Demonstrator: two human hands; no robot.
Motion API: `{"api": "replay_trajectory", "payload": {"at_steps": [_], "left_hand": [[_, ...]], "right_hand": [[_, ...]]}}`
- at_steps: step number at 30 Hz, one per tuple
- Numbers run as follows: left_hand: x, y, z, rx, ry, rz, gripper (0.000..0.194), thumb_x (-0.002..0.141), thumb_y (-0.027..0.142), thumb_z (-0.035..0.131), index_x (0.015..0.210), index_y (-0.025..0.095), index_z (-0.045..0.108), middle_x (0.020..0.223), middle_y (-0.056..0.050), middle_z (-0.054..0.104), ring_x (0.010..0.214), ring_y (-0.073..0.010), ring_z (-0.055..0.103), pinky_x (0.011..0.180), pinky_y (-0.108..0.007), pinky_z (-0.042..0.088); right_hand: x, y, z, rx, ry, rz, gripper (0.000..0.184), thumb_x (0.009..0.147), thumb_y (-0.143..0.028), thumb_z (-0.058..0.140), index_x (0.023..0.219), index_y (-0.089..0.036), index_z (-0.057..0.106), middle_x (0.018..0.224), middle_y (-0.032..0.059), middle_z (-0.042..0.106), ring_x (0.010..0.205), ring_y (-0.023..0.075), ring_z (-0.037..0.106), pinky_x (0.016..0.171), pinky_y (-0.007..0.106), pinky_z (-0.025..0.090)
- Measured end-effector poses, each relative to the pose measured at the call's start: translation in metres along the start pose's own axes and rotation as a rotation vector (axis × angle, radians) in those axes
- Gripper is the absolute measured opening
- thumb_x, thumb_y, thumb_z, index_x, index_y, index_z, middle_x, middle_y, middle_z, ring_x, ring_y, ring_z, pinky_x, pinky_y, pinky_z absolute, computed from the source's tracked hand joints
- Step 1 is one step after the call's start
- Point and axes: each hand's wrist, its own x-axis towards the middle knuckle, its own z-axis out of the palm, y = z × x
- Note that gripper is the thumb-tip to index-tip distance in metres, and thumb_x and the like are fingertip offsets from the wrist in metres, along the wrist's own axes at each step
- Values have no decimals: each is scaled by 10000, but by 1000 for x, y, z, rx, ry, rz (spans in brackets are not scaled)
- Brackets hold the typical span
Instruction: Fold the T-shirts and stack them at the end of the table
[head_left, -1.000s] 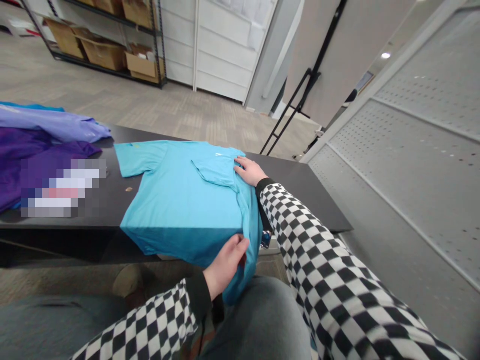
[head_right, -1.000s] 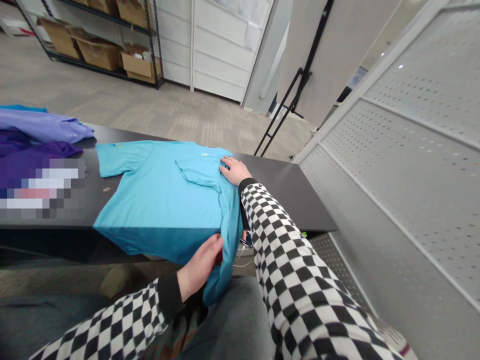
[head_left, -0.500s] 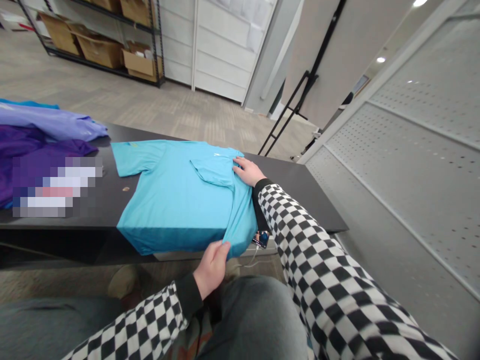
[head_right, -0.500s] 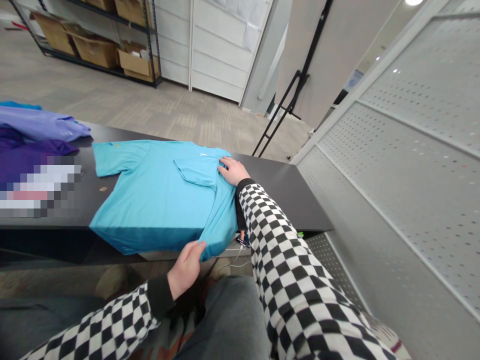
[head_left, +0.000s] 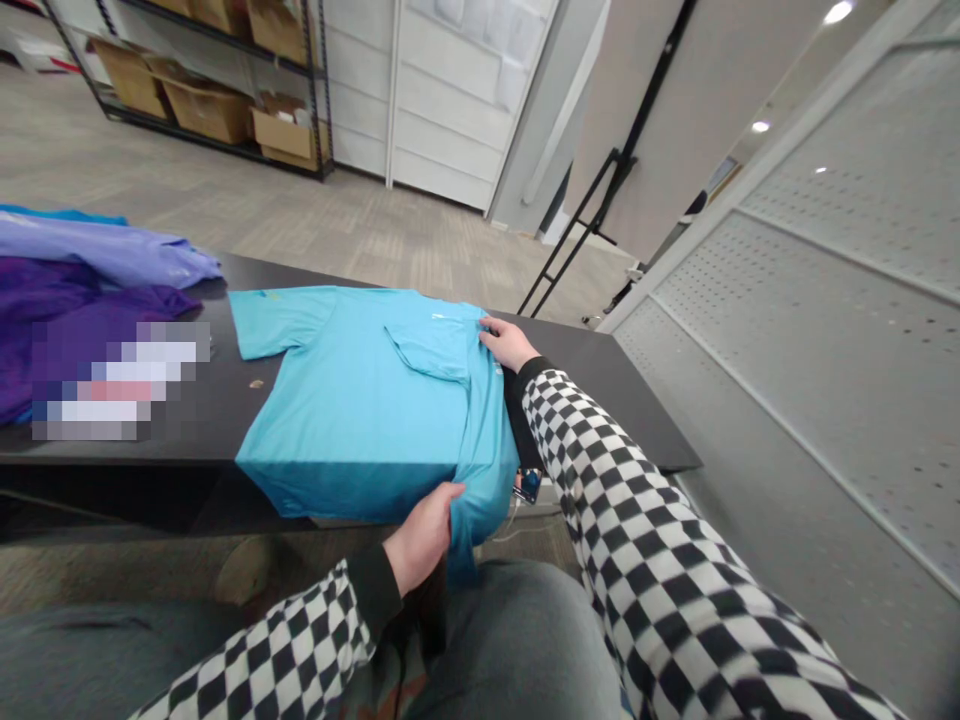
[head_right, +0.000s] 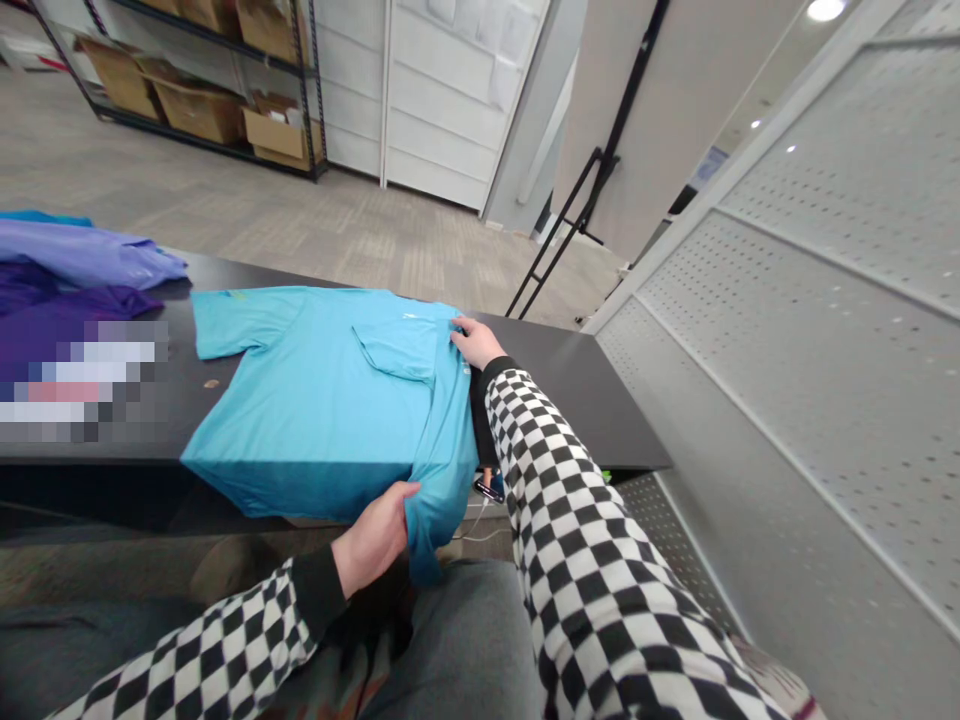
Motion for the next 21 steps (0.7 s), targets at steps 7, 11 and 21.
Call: {"api": "replay_trajectory", "payload": {"at_steps": [7,11,21], "left_hand": [[-40,85,-53,779,-315,73,335,909,575,736,876,243,775,891,-60,814,788,-259,719,746,-363,511],[-6,165,-98,807,-43,341,457,1093,540,480,977,229,794,900,-42,808,797,-226,714,740,-334,510],[140,179,-204,1435,635,225,479,1094,540,511,1243,179,788,1356,-222,745,1330,-448,654,1123,-582,506]], "right_hand": [[-4,-6,-1,5,104,37,430,1027,-224,645,1417,-190,822,1526,104,768,1468,278,693,1350,449,437],[-8,-6,0,-39,180,27,427,1032,-203,583,1383,-179,825,1433,112,814,1385,277,735,1285,422,506],[8,14,-16,-266,297,-5,512,988,-113,518,1412,-171,800,1450,160,791,1416,338,709,1295,516,491]]}}
